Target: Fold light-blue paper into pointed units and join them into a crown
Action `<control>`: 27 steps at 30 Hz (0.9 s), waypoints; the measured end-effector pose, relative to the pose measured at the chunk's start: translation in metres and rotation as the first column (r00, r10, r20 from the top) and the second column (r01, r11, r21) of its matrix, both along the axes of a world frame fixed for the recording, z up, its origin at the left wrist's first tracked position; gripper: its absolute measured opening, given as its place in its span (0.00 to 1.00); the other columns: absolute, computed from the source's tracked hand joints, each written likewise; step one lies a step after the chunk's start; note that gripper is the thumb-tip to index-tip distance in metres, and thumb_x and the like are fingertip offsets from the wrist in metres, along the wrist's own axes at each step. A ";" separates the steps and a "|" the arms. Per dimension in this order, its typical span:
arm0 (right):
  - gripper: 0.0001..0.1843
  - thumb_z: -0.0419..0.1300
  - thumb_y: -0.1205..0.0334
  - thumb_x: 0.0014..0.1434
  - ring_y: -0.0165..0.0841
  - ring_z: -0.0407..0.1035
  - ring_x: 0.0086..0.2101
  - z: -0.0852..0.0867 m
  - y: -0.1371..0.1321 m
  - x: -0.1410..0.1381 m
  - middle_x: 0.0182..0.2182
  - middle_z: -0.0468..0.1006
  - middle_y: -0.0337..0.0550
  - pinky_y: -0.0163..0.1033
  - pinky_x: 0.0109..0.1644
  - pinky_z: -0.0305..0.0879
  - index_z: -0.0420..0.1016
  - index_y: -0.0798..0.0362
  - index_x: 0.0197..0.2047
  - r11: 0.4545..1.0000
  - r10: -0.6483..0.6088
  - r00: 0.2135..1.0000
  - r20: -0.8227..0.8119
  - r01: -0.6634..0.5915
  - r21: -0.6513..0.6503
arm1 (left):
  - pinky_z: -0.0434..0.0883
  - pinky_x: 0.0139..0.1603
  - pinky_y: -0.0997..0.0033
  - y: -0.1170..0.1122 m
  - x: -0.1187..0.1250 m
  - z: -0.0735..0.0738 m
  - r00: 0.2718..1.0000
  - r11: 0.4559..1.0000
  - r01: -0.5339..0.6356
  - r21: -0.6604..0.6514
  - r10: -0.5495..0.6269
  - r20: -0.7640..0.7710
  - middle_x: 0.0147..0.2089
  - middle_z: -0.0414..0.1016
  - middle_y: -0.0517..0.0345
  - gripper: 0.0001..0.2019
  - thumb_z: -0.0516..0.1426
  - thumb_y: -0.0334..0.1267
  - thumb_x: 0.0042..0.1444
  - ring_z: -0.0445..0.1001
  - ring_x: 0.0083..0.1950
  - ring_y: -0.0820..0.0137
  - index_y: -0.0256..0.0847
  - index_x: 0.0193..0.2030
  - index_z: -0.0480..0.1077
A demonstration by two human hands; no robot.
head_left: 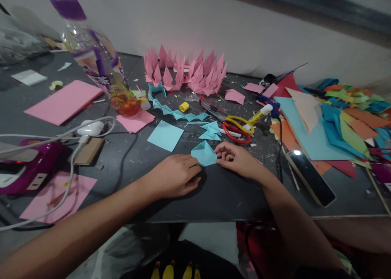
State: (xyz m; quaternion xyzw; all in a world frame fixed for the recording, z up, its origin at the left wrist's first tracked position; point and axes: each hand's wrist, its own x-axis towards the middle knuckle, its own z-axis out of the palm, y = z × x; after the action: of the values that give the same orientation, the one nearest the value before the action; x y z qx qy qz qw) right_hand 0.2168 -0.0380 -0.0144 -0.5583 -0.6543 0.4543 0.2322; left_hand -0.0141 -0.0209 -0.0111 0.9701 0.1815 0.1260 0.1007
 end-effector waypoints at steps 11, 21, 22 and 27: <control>0.06 0.58 0.62 0.51 0.26 0.60 0.25 0.002 -0.002 -0.006 0.25 0.64 0.35 0.33 0.29 0.59 0.66 0.52 0.34 0.997 -0.022 0.997 0.075 0.016 0.079 | 0.67 0.36 0.67 -0.006 0.008 -0.004 0.997 0.994 -0.049 0.099 0.054 -0.048 0.36 0.71 0.53 0.09 0.52 0.36 0.58 0.69 0.36 0.66 0.36 0.40 0.71; 0.10 0.57 0.60 0.52 0.26 0.61 0.24 -0.005 0.002 -0.018 0.28 0.68 0.38 0.33 0.27 0.60 0.67 0.52 0.39 0.932 -0.209 0.967 0.144 0.152 0.330 | 0.67 0.35 0.67 -0.003 0.006 -0.003 0.999 0.996 -0.038 0.076 0.039 -0.012 0.34 0.72 0.55 0.10 0.51 0.37 0.60 0.70 0.36 0.67 0.36 0.39 0.71; 0.10 0.56 0.60 0.52 0.26 0.61 0.24 -0.005 0.002 -0.018 0.27 0.69 0.38 0.33 0.27 0.61 0.67 0.52 0.39 0.930 -0.222 0.965 0.138 0.168 0.327 | 0.67 0.34 0.67 -0.002 0.006 -0.003 0.999 0.996 -0.037 0.077 0.038 -0.008 0.34 0.72 0.55 0.10 0.50 0.37 0.60 0.70 0.35 0.67 0.37 0.39 0.71; 0.12 0.54 0.64 0.52 0.27 0.61 0.24 -0.003 0.002 -0.018 0.26 0.67 0.37 0.33 0.28 0.60 0.70 0.52 0.42 0.932 -0.210 0.968 0.138 0.156 0.327 | 0.65 0.34 0.68 -0.002 0.005 -0.002 0.998 0.995 -0.057 0.085 0.056 0.017 0.33 0.73 0.56 0.10 0.50 0.36 0.61 0.70 0.34 0.68 0.37 0.37 0.71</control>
State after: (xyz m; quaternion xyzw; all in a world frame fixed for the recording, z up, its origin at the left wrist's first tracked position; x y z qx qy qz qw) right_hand 0.1993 -0.0363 -0.0173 -0.6098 -0.6803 0.2716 0.3026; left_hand -0.0088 -0.0228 -0.0134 0.9670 0.2023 0.1438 0.0568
